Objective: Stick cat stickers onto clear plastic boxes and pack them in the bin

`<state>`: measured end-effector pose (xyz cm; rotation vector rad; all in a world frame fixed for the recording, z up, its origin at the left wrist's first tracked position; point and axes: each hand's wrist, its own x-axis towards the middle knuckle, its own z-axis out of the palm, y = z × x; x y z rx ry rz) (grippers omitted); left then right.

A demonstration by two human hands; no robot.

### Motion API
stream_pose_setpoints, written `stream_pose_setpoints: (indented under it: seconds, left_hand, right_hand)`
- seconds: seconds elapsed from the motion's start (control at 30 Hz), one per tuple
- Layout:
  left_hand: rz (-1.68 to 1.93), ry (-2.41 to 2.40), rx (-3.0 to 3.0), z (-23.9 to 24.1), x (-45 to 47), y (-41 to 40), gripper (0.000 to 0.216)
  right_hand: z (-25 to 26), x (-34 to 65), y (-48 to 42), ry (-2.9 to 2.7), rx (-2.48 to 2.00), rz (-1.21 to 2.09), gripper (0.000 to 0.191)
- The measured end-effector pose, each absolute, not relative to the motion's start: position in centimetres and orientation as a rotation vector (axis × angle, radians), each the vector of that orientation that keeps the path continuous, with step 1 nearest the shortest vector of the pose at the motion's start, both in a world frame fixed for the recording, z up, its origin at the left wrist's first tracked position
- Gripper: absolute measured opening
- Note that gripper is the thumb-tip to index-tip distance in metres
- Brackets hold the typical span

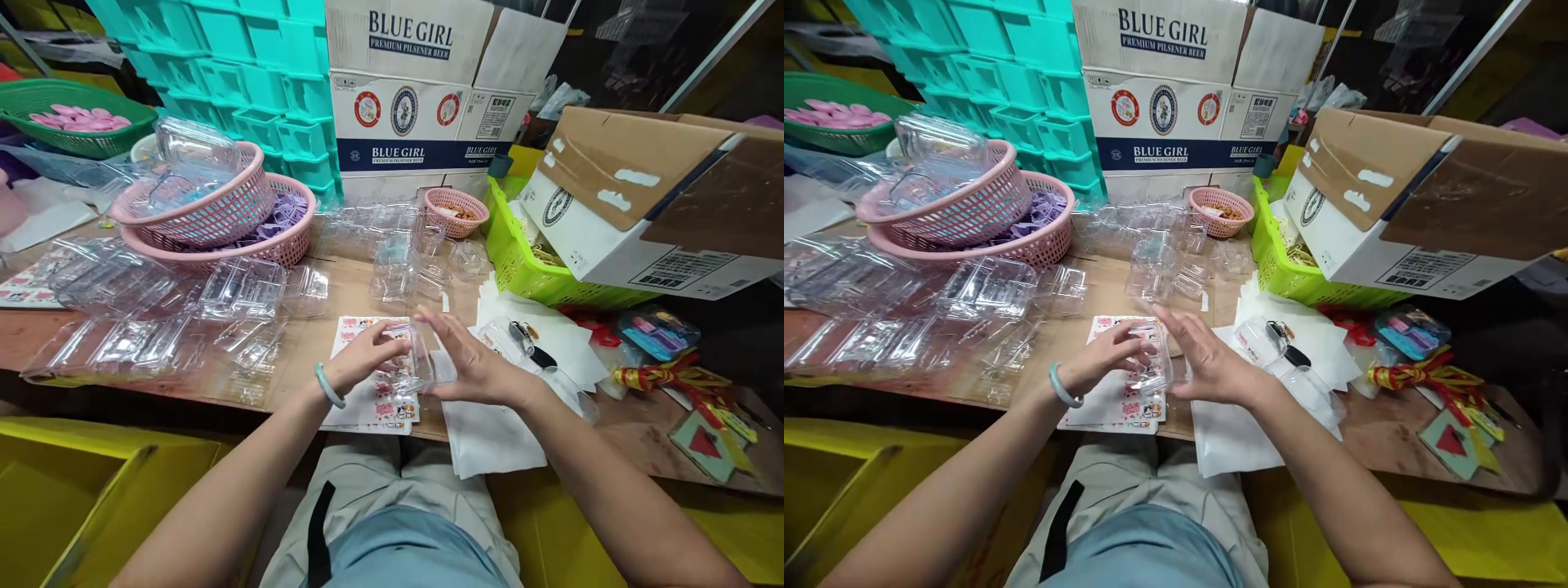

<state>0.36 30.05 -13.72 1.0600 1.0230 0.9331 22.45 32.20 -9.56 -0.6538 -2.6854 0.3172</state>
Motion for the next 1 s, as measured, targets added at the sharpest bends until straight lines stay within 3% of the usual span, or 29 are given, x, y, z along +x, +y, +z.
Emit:
stream_pose_setpoints:
  seconds: [0.13,0.3,0.43,0.6,0.77,0.83,0.93,1.0]
  left_hand:
    - [1.197,0.956,0.723,-15.2,-1.3,28.3,0.041]
    - [1.436,0.833,0.408,-16.5,-0.5,25.6,0.054]
    - [1.516,0.868,0.369,-16.6,1.4,24.2,0.052]
    - [1.371,0.840,0.507,-16.3,1.8,23.5,0.047]
    - [1.343,0.777,0.538,-17.1,0.4,23.7,0.042]
    - [1.387,0.812,0.496,-17.6,0.2,23.9,0.041]
    - [1.407,0.828,0.449,-18.0,0.4,23.9,0.040]
    - [1.416,0.815,0.447,-18.2,0.7,23.9,0.039]
  right_hand:
    - [-11.2,25.2,36.7,-2.584,-0.945,0.376,0.116]
    - [-11.9,25.9,38.7,-2.484,-1.222,0.349,0.122]
    - [-11.9,21.5,33.6,-2.324,-0.855,0.450,0.121]
    - [-15.1,17.5,29.1,-2.160,-0.687,0.721,0.083]
    - [-15.4,18.6,29.4,-2.122,-0.754,0.880,0.102]
    - [-14.3,18.9,29.2,-1.984,-0.798,0.935,0.085]
    - [-13.0,18.3,28.3,-1.639,-0.920,1.087,0.028]
    - [-12.8,17.4,27.7,-1.539,-1.034,1.239,0.023]
